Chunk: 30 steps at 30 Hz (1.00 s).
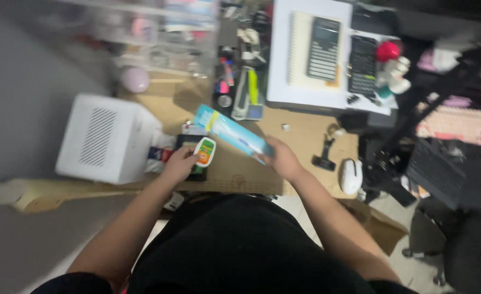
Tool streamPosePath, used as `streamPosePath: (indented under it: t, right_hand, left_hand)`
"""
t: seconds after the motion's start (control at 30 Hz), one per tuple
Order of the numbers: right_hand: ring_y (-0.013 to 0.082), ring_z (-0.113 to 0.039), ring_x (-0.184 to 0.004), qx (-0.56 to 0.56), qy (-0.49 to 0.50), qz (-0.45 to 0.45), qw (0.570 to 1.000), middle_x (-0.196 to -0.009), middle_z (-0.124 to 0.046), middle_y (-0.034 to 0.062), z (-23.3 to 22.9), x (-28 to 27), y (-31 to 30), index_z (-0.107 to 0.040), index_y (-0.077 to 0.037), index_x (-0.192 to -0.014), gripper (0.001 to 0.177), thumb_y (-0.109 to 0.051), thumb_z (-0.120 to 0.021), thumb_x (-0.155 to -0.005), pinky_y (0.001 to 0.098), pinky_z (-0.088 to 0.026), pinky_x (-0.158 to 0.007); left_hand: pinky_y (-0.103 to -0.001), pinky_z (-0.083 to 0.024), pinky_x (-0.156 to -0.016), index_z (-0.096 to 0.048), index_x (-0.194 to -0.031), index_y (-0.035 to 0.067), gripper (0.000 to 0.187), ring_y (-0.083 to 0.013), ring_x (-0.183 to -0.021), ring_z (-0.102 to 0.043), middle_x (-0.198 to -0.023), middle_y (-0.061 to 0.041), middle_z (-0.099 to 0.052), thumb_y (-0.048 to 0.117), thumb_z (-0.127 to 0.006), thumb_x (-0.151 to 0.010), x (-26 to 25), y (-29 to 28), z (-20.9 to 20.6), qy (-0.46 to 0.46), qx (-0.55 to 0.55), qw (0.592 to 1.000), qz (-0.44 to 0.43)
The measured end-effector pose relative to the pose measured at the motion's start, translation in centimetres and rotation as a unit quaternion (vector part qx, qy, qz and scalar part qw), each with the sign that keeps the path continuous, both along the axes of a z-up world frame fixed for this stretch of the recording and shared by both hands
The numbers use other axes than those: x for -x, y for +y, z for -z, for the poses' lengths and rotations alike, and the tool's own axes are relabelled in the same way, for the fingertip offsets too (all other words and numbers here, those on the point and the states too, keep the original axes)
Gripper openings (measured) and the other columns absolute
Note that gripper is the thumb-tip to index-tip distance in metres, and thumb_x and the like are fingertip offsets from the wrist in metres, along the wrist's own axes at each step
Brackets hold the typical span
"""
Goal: Organizing and clearing various items from a cluttered desk surface.
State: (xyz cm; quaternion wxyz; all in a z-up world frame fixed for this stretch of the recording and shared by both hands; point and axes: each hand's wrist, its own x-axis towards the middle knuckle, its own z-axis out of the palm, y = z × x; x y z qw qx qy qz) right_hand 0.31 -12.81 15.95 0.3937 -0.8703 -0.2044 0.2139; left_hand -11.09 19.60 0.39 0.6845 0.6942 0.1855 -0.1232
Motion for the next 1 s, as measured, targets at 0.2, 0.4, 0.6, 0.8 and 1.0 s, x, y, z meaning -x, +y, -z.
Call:
streamPosePath:
  t: [0.2, 0.4, 0.6, 0.8, 1.0]
  right_hand:
    - [0.0405, -0.065, -0.112, 0.035, -0.114, -0.152, 0.981, -0.119, -0.068, 0.0212, -0.5, -5.3, 13.6, -0.049, -0.010, -0.132, 0.056, -0.019, -0.077, -0.084, 0.0480, -0.052, -0.092]
    - [0.0399, -0.064, -0.112, 0.068, -0.188, -0.164, 0.966, -0.125, -0.062, 0.0183, 3.0, -5.9, 21.6, -0.055, -0.015, -0.133, 0.058, -0.020, -0.079, -0.081, 0.0479, -0.053, -0.091]
    - [0.0416, -0.060, -0.115, 0.124, -0.122, -0.060, 0.983, -0.142, -0.048, 0.0174, 2.5, -3.9, 23.6, -0.048, -0.017, -0.147, 0.063, -0.015, -0.073, -0.089, 0.0498, -0.052, -0.095]
    - [0.0485, -0.047, -0.127, -0.007, -0.221, -0.041, 0.974, -0.149, -0.037, 0.0286, 3.4, -1.9, 18.2, -0.051, -0.007, -0.139, 0.068, 0.005, -0.072, -0.075, 0.0487, -0.046, -0.102]
    - [0.0368, -0.060, -0.122, -0.074, -0.030, 0.034, 0.996, -0.137, -0.050, 0.0155, 3.7, 0.9, 4.9, -0.061, -0.013, -0.126, 0.053, 0.005, -0.060, -0.077, 0.0398, -0.059, -0.095]
  left_hand:
    - [-0.030, -0.054, -0.087, -0.068, -0.118, -0.002, 0.029, -0.0144, -0.094, -0.068, -0.104, -0.006, -0.074, 0.011, -0.062, -0.093, 4.6, 2.3, 0.0, -0.038, 0.079, 0.993, -0.078]
    - [-0.029, -0.050, -0.090, -0.067, -0.122, 0.001, 0.030, -0.0129, -0.099, -0.064, -0.109, -0.005, -0.072, 0.010, -0.062, -0.094, 8.0, 3.3, -3.9, -0.014, 0.094, 0.987, -0.127]
    - [-0.027, -0.049, -0.094, -0.063, -0.126, 0.003, 0.031, -0.0110, -0.105, -0.064, -0.114, -0.003, -0.071, 0.010, -0.057, -0.097, 8.5, 4.1, -3.8, -0.016, 0.148, 0.978, -0.145]
    - [-0.027, -0.050, -0.095, -0.065, -0.126, 0.002, 0.029, -0.0123, -0.104, -0.064, -0.114, -0.003, -0.072, 0.010, -0.059, -0.098, 6.1, 4.0, -2.8, -0.047, 0.046, 0.993, -0.099]
    - [-0.030, -0.054, -0.088, -0.063, -0.128, 0.002, 0.031, -0.0153, -0.097, -0.067, -0.109, -0.007, -0.073, 0.008, -0.060, -0.098, 2.7, 3.7, -1.1, -0.110, -0.035, 0.990, -0.079]
